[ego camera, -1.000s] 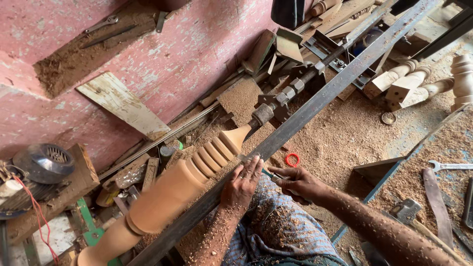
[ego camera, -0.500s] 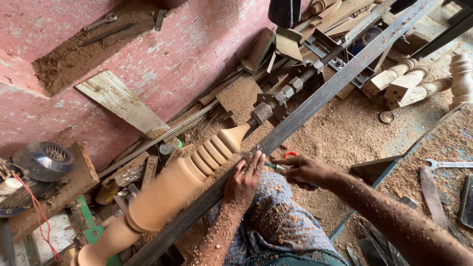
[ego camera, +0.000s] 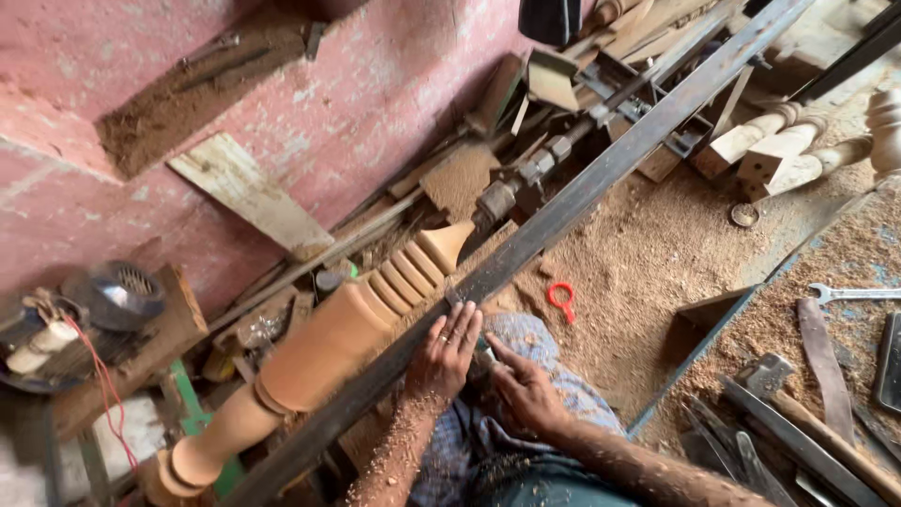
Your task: The person uses a chisel to shape a rotating wooden spindle on a lathe. They carefully carve grooves and contours into the wood, creating a decorative pattern while wood shavings accumulate on the floor.
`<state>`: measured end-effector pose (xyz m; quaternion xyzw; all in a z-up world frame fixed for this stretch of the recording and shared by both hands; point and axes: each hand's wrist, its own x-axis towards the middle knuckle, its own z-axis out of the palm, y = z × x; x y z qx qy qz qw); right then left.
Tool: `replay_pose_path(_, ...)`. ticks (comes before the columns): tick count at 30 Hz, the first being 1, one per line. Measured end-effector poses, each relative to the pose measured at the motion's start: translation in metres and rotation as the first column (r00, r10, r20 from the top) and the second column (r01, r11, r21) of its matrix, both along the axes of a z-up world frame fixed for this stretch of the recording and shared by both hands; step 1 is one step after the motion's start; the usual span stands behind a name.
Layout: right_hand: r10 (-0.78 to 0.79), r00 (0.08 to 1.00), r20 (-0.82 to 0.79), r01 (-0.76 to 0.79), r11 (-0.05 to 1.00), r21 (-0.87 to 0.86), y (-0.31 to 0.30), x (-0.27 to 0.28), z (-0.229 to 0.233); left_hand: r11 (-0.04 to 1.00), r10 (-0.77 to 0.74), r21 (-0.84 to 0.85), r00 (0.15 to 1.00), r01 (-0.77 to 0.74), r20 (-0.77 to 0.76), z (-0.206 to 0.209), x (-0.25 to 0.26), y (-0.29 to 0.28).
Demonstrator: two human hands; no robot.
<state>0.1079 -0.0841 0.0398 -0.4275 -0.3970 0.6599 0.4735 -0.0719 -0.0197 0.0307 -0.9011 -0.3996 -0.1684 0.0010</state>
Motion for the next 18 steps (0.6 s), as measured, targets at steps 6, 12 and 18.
replay_pose_path(6, 0.009, 0.989, 0.147, 0.026, 0.972, -0.232, 0.008, -0.019, 0.006, 0.994, -0.047, 0.096, 0.997, 0.053, -0.060, -0.006, -0.010, 0.019)
replay_pose_path(12, -0.068, 0.935, 0.348, 0.045, 0.996, 0.074, 0.012, -0.017, -0.004, 0.997, -0.048, 0.049, 0.997, 0.051, -0.062, -0.004, -0.009, 0.022)
replay_pose_path(18, 0.208, 0.891, 0.403, -0.070, 0.941, -0.331, 0.033, 0.008, 0.008, 0.999, -0.011, 0.031, 0.996, 0.014, -0.086, -0.015, -0.002, 0.027)
